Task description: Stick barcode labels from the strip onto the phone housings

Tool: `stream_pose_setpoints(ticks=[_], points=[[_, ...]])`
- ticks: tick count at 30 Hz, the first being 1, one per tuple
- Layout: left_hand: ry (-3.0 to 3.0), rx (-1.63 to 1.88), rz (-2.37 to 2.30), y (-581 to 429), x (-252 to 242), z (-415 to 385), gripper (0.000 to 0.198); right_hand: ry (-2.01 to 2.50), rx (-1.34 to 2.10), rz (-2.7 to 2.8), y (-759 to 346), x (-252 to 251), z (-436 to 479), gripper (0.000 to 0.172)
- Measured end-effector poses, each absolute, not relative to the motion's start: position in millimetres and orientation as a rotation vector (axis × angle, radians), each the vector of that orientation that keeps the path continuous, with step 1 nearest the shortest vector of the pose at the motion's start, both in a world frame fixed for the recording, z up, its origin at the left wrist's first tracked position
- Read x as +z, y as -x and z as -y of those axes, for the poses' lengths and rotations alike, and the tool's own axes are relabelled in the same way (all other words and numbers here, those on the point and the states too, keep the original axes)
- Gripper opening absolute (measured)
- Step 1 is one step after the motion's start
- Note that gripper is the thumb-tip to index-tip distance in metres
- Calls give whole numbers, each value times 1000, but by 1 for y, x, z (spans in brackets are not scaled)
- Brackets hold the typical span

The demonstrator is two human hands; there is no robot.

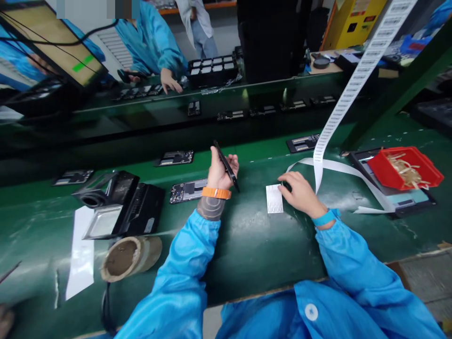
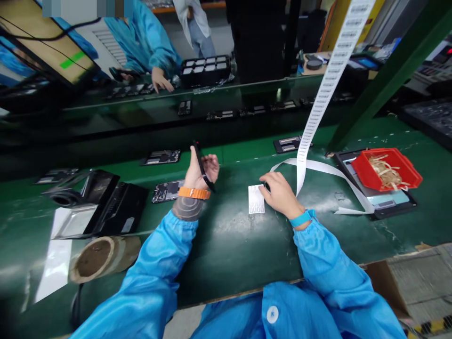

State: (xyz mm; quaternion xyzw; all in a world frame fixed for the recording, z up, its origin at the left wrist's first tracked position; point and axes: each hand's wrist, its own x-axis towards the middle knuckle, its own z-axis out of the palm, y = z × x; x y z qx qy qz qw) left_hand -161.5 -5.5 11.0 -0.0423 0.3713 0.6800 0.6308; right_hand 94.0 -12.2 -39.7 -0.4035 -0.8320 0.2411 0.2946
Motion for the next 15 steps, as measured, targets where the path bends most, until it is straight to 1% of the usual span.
stream_pose_setpoints(ticks=[2,3,4,5,7,9,10,12,15], points=[[113,1666,-927,176,15,6,39,1029,542,2425,-90,-49,8,27],[85,1722,-911,178,17,6,32,1045,512,2484,-87,-53,8,29],[29,1751,-867,175,19,7,28,1071,496,2514,-83,-54,9,28],[-41,1764,-802,169,22,7,29,1097,488,2522,-80,-55,10,24],[-187,1709,-651,147,26,11,38,1134,490,2497,-77,-55,11,14],[-293,1527,-542,120,30,17,45,1157,513,2420,-78,-52,11,7],[-324,1417,-513,108,31,21,46,1161,533,2372,-80,-50,10,6],[-378,1225,-480,93,32,32,50,1152,568,2294,-87,-44,9,10],[-528,1067,-485,105,29,48,62,1145,620,2203,-98,-32,10,16]])
